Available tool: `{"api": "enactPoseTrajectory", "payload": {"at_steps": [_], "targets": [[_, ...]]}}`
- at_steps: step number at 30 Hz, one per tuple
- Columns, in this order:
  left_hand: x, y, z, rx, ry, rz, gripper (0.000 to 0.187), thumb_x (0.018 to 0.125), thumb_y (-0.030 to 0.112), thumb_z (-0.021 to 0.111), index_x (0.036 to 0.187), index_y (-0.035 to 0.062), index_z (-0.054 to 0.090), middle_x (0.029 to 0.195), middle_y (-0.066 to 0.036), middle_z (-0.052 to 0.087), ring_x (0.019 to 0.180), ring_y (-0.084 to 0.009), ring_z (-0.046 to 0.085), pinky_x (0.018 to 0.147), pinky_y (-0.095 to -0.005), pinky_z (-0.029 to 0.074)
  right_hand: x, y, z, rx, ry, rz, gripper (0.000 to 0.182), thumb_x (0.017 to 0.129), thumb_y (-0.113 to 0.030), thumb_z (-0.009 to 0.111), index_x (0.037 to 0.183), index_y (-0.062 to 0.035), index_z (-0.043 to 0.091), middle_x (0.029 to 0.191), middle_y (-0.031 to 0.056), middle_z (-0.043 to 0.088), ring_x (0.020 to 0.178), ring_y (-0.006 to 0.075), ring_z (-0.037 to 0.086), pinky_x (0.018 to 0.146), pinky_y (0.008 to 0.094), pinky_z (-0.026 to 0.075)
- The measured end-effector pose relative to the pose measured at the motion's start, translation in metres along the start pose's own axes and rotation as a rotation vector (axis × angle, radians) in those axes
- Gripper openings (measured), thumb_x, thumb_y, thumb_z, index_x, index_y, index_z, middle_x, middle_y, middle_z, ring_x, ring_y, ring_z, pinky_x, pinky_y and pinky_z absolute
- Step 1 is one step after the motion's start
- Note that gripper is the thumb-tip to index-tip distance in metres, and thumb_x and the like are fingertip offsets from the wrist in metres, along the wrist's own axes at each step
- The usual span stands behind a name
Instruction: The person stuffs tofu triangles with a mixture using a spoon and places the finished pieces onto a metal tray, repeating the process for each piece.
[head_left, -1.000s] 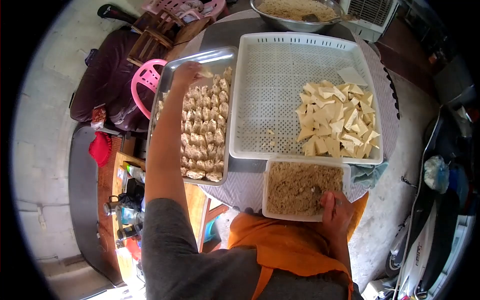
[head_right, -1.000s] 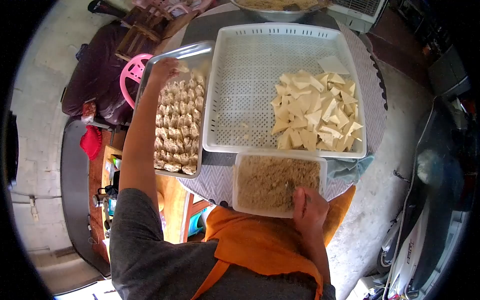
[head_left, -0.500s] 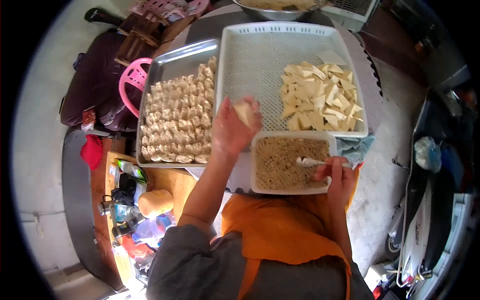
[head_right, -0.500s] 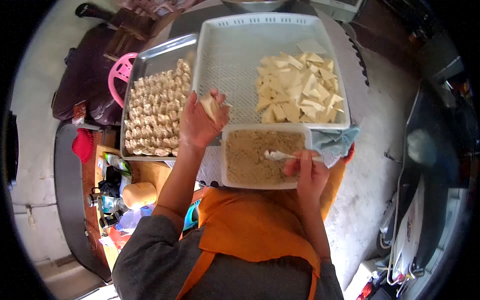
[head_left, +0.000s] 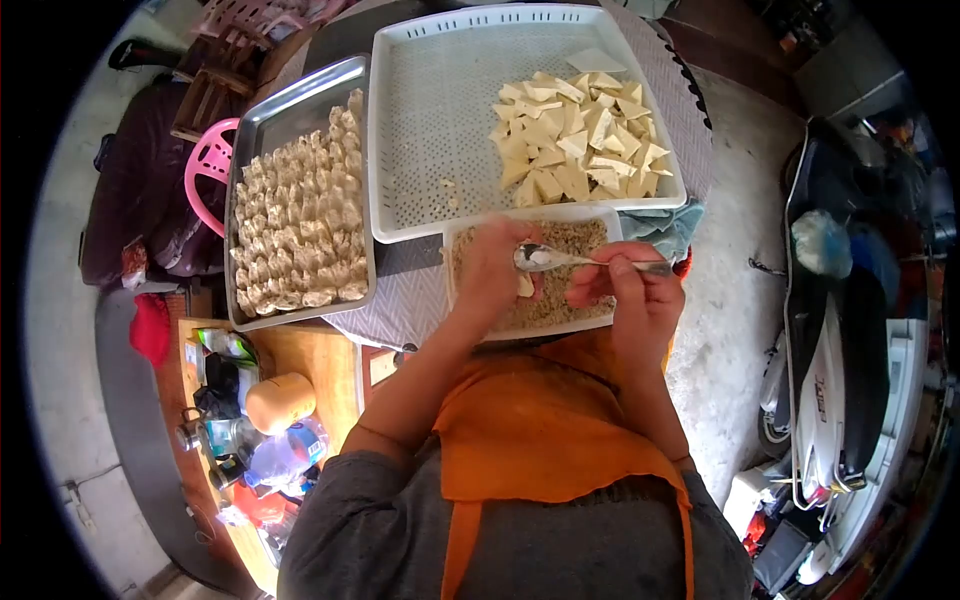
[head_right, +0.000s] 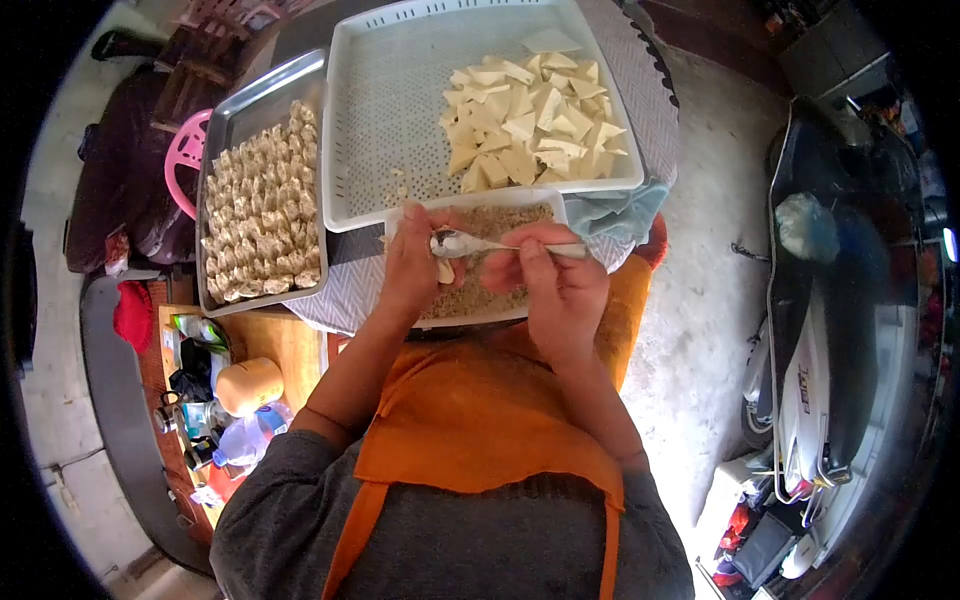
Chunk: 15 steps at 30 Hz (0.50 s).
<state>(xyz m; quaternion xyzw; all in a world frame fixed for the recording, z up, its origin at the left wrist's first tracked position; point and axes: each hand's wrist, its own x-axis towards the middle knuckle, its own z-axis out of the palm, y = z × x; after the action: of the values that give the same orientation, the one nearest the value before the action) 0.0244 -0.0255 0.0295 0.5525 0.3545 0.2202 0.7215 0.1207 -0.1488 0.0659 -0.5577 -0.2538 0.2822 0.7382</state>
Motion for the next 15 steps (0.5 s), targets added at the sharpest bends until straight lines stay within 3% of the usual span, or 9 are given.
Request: {"api": "enactPoseTrajectory", "payload": {"at_steps": [2, 3, 6, 9, 11, 12, 15], "targets": [[0.004, -0.011, -0.003, 0.001, -0.004, 0.038, 0.049, 0.101, 0.035, 0.026, 0.086, 0.0002, 0.057, 0.076, -0.011, 0.057, 0.052, -0.0194, 0.056, 0.044, -0.0306, 0.045, -0.007, 0.0, 0.003, -0.312, -0.022, -0.167, 0.013, 0.093, -0.005, 0.048, 0.094, 0.0022, 0.059, 0.076, 0.0105, 0.065, 0.062, 0.0153, 0.063, 0.06, 0.0258, 0.053], [0.008, -0.026, -0.006, 0.095, 0.04, 0.096, 0.052, 0.1, 0.04, 0.025, 0.087, 0.001, 0.057, 0.072, -0.01, 0.057, 0.051, -0.0172, 0.054, 0.043, -0.0289, 0.043, -0.009, 0.001, 0.004, -0.468, -0.034, -0.251, 0.012, 0.093, -0.004, 0.049, 0.093, 0.0023, 0.059, 0.075, 0.0106, 0.065, 0.062, 0.0145, 0.063, 0.06, 0.0256, 0.052], [0.01, -0.041, -0.01, 0.229, 0.085, 0.191, 0.059, 0.1, 0.05, 0.024, 0.089, 0.0024, 0.056, 0.066, -0.007, 0.057, 0.048, -0.0128, 0.051, 0.041, -0.0253, 0.04, -0.011, 0.009, 0.007, -0.507, -0.107, -0.433, 0.011, 0.091, -0.003, 0.05, 0.091, 0.0026, 0.059, 0.075, 0.0113, 0.065, 0.063, 0.0133, 0.063, 0.059, 0.0256, 0.051], [-0.003, -0.017, -0.003, 0.036, 0.048, 0.078, 0.058, 0.101, 0.045, 0.024, 0.094, -0.0003, 0.058, 0.072, -0.01, 0.059, 0.052, -0.0146, 0.053, 0.044, -0.0262, 0.043, -0.011, 0.005, 0.007, -0.53, -0.115, -0.4, 0.011, 0.091, -0.003, 0.05, 0.091, 0.0029, 0.059, 0.073, 0.0107, 0.064, 0.063, 0.0142, 0.063, 0.06, 0.0256, 0.051], [-0.009, -0.006, 0.002, -0.09, 0.11, -0.079, 0.056, 0.101, 0.038, 0.026, 0.101, -0.0049, 0.061, 0.079, -0.013, 0.06, 0.058, -0.0177, 0.057, 0.047, -0.0284, 0.046, -0.011, 0.007, 0.006, -0.276, -0.026, -0.264, 0.01, 0.09, -0.002, 0.051, 0.091, 0.0032, 0.059, 0.073, 0.0102, 0.064, 0.063, 0.0149, 0.062, 0.06, 0.0254, 0.051], [-0.009, -0.007, 0.001, -0.05, 0.101, -0.086, 0.056, 0.1, 0.038, 0.026, 0.101, -0.0047, 0.061, 0.08, -0.013, 0.061, 0.059, -0.0175, 0.057, 0.048, -0.0285, 0.046, -0.011, 0.009, 0.005, -0.15, 0.014, -0.193, 0.01, 0.09, -0.002, 0.051, 0.092, 0.0033, 0.059, 0.072, 0.01, 0.064, 0.063, 0.0152, 0.062, 0.06, 0.0252, 0.051], [-0.007, -0.012, -0.001, 0.013, 0.067, -0.075, 0.058, 0.1, 0.043, 0.024, 0.102, -0.0017, 0.06, 0.081, -0.01, 0.061, 0.061, -0.0156, 0.056, 0.048, -0.0274, 0.046, -0.01, 0.016, 0.007, -0.175, -0.041, -0.16, 0.012, 0.091, -0.002, 0.05, 0.093, 0.0042, 0.06, 0.073, 0.0099, 0.064, 0.064, 0.0156, 0.063, 0.06, 0.0253, 0.051]]}}
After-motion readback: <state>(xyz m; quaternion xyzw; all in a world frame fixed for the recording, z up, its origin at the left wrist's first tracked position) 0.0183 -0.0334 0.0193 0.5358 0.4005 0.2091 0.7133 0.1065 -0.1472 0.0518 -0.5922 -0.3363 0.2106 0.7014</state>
